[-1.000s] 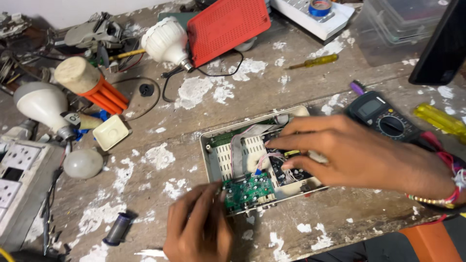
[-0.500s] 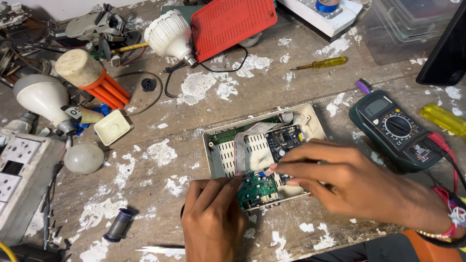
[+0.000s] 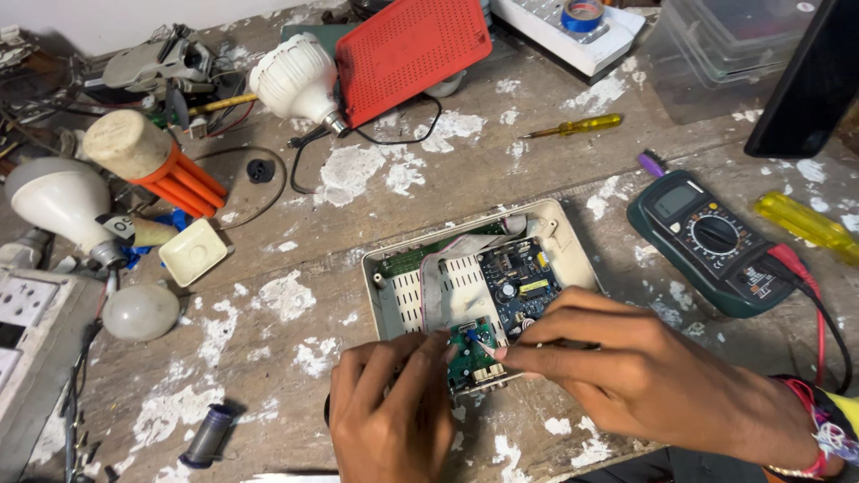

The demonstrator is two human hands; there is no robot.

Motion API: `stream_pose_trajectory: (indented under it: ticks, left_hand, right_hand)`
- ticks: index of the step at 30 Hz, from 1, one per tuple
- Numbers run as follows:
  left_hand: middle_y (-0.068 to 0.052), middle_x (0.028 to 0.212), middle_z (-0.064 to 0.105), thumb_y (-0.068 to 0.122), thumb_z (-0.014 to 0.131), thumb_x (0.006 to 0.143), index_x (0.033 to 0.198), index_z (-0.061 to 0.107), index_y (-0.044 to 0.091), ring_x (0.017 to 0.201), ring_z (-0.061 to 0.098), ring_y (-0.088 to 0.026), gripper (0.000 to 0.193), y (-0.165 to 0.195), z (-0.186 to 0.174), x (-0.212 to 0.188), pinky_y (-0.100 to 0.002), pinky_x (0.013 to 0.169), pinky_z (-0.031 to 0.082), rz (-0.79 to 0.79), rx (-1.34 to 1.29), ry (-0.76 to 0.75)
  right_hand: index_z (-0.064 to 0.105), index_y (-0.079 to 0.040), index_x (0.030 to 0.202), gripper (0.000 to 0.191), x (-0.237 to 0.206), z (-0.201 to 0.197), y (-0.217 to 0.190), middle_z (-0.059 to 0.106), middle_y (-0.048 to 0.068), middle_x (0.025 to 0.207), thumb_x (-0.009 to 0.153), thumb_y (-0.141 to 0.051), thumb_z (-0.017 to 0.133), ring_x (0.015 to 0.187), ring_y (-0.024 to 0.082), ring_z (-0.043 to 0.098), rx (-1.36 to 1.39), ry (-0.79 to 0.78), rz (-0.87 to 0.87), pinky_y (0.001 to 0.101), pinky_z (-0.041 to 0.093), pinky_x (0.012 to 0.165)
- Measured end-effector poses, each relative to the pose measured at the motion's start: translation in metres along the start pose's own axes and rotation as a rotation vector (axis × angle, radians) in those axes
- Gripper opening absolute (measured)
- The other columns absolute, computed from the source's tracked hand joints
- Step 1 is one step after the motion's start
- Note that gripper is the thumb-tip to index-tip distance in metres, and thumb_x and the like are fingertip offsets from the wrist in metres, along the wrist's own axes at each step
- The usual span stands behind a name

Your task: The person works on the exposed circuit boards inside an opened electronic device case on a cluttered workbench. They reposition wires and a small board by hand, pick up a screwdriver, and use it to unscrew and adjust components inside the case.

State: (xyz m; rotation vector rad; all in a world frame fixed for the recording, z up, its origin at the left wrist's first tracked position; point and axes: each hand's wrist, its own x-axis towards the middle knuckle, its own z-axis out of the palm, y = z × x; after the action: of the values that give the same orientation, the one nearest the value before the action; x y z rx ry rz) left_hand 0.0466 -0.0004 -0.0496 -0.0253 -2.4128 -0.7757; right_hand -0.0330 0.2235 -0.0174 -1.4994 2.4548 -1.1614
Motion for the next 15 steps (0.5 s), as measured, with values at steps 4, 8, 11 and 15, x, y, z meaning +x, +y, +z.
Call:
stream_pose_trajectory:
  ticks: [4, 8, 11, 15]
  left_hand:
    - [-0.002, 0.097, 0.075, -0.002, 0.077, 0.068, 0.105, 0.081, 0.012, 0.089, 0.067, -0.022, 0.039, 0.005, 0.003, 0.0, -0.035, 0.078, 0.057, 0.093, -0.064, 0.004]
    - [-0.003, 0.104, 0.075, -0.003, 0.074, 0.069, 0.107, 0.081, 0.011, 0.095, 0.068, -0.022, 0.041, 0.004, 0.007, -0.001, -0.035, 0.081, 0.057, 0.14, -0.123, -0.061]
    - [-0.004, 0.105, 0.076, -0.006, 0.07, 0.064, 0.107, 0.081, 0.009, 0.096, 0.068, -0.023, 0.047, 0.003, 0.009, -0.001, -0.036, 0.083, 0.057, 0.173, -0.14, -0.112]
    - [-0.005, 0.1, 0.076, 0.003, 0.078, 0.075, 0.105, 0.08, 0.006, 0.093, 0.069, -0.023, 0.03, 0.005, 0.013, -0.002, -0.035, 0.081, 0.057, 0.154, -0.197, -0.113]
  right_hand:
    - [0.08, -0.006, 0.106, 0.04, 0.006, -0.004, 0.006, 0.077, 0.008, 0.094, 0.071, 0.01, 0.071, 0.09, 0.021, 0.073, -0.05, 0.116, 0.048, 0.0321, 0.06, 0.07]
    - [0.082, -0.012, 0.105, 0.033, 0.007, -0.005, 0.014, 0.078, 0.005, 0.094, 0.078, 0.004, 0.073, 0.091, 0.018, 0.074, 0.026, 0.047, 0.135, 0.0316, 0.058, 0.073]
    - [0.083, -0.009, 0.099, 0.034, 0.007, -0.007, 0.02, 0.078, 0.008, 0.093, 0.071, 0.007, 0.073, 0.087, 0.021, 0.075, -0.068, -0.014, 0.179, 0.033, 0.059, 0.072]
    - [0.083, -0.012, 0.107, 0.048, 0.006, -0.012, 0.021, 0.075, 0.003, 0.102, 0.068, 0.01, 0.066, 0.096, 0.021, 0.07, -0.068, -0.196, 0.146, 0.0336, 0.054, 0.081]
